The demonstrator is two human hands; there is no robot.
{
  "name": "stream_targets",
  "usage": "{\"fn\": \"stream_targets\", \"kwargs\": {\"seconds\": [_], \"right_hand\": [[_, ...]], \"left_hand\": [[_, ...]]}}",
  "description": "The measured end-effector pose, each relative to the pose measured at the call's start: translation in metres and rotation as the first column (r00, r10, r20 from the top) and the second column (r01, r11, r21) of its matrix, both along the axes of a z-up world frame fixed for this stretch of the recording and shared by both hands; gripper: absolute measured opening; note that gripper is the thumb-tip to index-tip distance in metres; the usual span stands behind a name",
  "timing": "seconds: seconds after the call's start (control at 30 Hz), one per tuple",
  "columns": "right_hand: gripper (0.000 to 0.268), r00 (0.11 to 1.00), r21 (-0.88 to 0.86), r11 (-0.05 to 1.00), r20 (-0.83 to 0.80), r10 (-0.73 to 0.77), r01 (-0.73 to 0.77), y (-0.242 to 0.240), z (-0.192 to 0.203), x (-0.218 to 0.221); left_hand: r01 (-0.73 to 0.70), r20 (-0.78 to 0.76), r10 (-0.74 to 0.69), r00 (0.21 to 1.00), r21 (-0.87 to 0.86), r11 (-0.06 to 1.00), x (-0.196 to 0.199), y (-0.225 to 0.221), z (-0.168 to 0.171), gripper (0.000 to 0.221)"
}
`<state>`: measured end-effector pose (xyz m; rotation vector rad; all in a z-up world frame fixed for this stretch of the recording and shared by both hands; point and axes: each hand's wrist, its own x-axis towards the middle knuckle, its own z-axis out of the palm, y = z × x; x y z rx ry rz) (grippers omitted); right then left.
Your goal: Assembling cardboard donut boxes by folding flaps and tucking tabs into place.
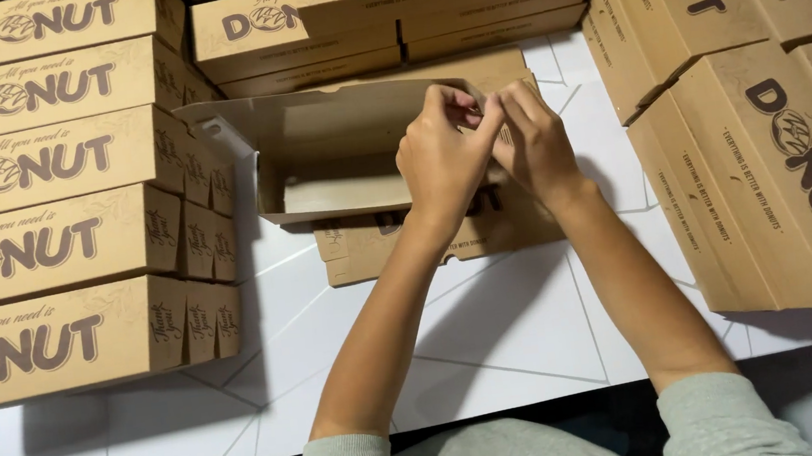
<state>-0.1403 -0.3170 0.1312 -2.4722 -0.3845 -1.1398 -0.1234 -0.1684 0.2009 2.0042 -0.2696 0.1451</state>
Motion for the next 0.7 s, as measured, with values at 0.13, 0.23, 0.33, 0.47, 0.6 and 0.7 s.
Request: {"fn": "stream_targets", "kwargs": {"seconds": [0.13,0.23,0.33,0.47,0.6,0.7], "right_hand": [[0.028,0.986,0.202,0.975,-0.116,0.117,-0.092,0.01,0.018,-0.004],[0.019,0.961,0.437,0.894,-0.19,0.199,-0.099,-0.001,0.006,0.002],[0.013,0.914,0.665,0.745,-0.273,0.302,-0.047,-0.012,-0.008,0.01],[0.016,0.881,0.712,0.702,-0.326,0.342,-0.009,-0.009,-0.008,0.009],[0.014,0.868,0.737,0.676,-0.339,0.362,0.006,-0.004,-0.001,0.006],[0.013,0.865,0.744,0.668,-0.338,0.37,0.005,-0.003,-0.003,0.007]], "left_hand": [[-0.047,0.09,0.042,0.995,0.055,0.997,-0.005,0.004,-0.008,0.017],[-0.056,0.252,0.03,0.967,0.099,0.994,-0.014,0.017,-0.012,0.011],[-0.086,0.376,-0.004,0.926,0.221,0.972,-0.011,0.026,-0.032,0.008],[-0.047,0.37,-0.018,0.929,0.167,0.985,-0.001,0.021,-0.064,0.008],[0.031,0.328,-0.029,0.944,-0.001,1.0,-0.001,0.017,-0.073,0.011],[0.021,0.326,-0.01,0.945,-0.029,0.999,-0.003,0.016,-0.072,0.015]]}}
